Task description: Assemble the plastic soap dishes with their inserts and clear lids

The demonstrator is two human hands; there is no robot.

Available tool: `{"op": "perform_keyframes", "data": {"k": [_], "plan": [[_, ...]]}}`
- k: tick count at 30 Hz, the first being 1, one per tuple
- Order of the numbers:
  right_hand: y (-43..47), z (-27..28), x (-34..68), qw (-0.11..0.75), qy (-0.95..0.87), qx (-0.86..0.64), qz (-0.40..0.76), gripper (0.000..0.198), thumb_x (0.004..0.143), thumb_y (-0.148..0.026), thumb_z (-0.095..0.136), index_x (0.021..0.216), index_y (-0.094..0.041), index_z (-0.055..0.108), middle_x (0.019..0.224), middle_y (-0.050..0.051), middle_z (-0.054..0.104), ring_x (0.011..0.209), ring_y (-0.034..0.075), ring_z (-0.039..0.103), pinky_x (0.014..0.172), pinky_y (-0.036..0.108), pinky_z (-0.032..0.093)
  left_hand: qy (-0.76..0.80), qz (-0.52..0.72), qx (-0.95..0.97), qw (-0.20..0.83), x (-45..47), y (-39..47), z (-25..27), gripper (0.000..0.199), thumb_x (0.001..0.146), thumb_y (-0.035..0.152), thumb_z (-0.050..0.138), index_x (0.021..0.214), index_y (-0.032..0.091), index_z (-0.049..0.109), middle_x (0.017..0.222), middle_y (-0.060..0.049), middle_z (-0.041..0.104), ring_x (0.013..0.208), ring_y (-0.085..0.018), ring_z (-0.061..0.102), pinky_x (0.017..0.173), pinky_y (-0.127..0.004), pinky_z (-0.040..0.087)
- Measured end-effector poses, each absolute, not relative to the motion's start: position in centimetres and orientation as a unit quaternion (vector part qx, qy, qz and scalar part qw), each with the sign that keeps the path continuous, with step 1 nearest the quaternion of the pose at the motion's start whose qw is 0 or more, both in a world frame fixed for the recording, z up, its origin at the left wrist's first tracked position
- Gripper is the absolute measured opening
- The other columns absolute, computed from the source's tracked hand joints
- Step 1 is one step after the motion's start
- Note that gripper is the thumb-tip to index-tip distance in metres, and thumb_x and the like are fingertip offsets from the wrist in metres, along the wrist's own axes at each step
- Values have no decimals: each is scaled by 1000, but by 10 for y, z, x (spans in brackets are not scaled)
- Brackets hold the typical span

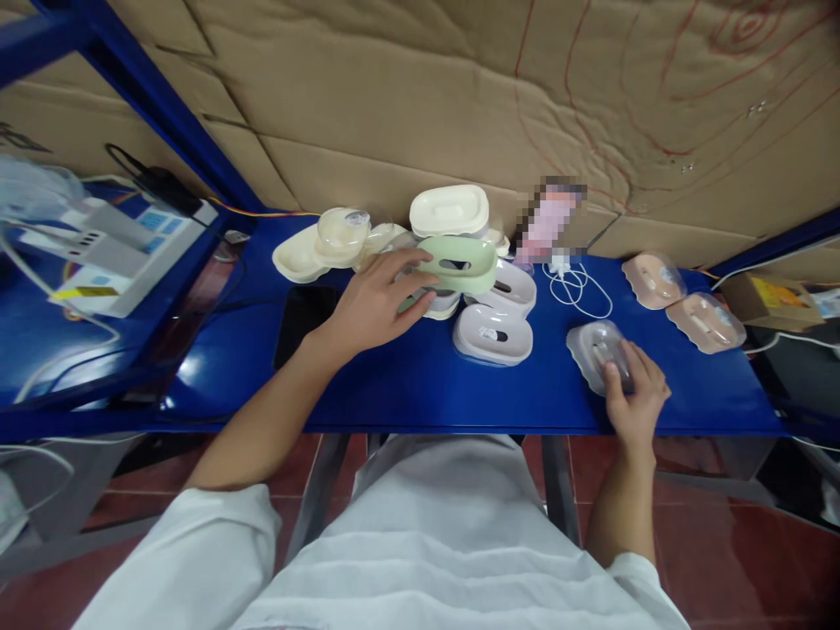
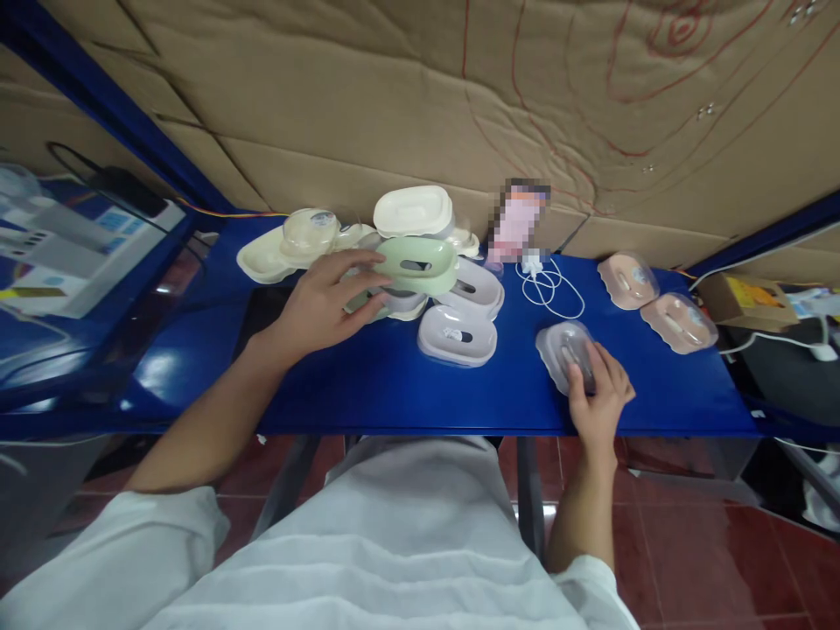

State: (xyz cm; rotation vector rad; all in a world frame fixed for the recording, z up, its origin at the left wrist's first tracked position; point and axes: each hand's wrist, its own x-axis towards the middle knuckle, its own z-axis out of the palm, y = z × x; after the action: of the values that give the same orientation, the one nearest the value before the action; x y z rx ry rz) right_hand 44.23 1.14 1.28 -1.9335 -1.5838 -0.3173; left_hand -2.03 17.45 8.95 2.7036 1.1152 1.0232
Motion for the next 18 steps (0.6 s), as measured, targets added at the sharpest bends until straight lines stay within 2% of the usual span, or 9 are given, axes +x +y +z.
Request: {"op": "perform_keyframes", "data": {"k": [3,7,10,12,15,18], "plan": [[35,22,441,313,-618,-719,-59,57,109,-58,49,150,-24,68,147,18,72,137,38,66,115,61,49,376,325,867,11,-27,177,93,28,109,38,56,123,25,76,144,-13,72,134,-33,69,112,-54,54],[51,31,428,299,-618,-719,-106,52,106,-60,54,143,-29,72,158,17,63,145,43,59,118,65,43,406,300,863,4,-34,183,96,32,110,39,51,124,25,76,135,-12,76,128,-33,72,108,-53,55],[45,33,407,306,-620,-713,-117,50,111,-56,45,130,-23,77,136,18,75,132,38,68,114,57,46,407,281,869,-2,-34,183,95,35,111,40,48,120,23,78,125,-12,79,119,-33,75,103,-51,57],[36,32,393,258,-656,-702,-103,49,111,-56,45,127,-24,78,125,15,80,123,35,72,116,56,42,401,271,875,2,-32,182,93,36,112,41,48,119,23,78,122,-12,80,116,-33,76,102,-50,57],[26,29,380,187,-704,-678,-95,44,108,-57,57,135,-29,76,133,11,80,124,34,72,124,59,30,391,265,881,12,-28,178,92,35,111,40,50,119,23,79,121,-12,80,115,-33,76,101,-50,58],[24,29,378,177,-701,-684,-101,42,109,-54,55,136,-30,75,134,10,80,123,33,72,126,59,26,385,260,886,7,-26,177,91,34,111,39,50,118,24,80,120,-11,81,114,-33,76,101,-50,57]]}}
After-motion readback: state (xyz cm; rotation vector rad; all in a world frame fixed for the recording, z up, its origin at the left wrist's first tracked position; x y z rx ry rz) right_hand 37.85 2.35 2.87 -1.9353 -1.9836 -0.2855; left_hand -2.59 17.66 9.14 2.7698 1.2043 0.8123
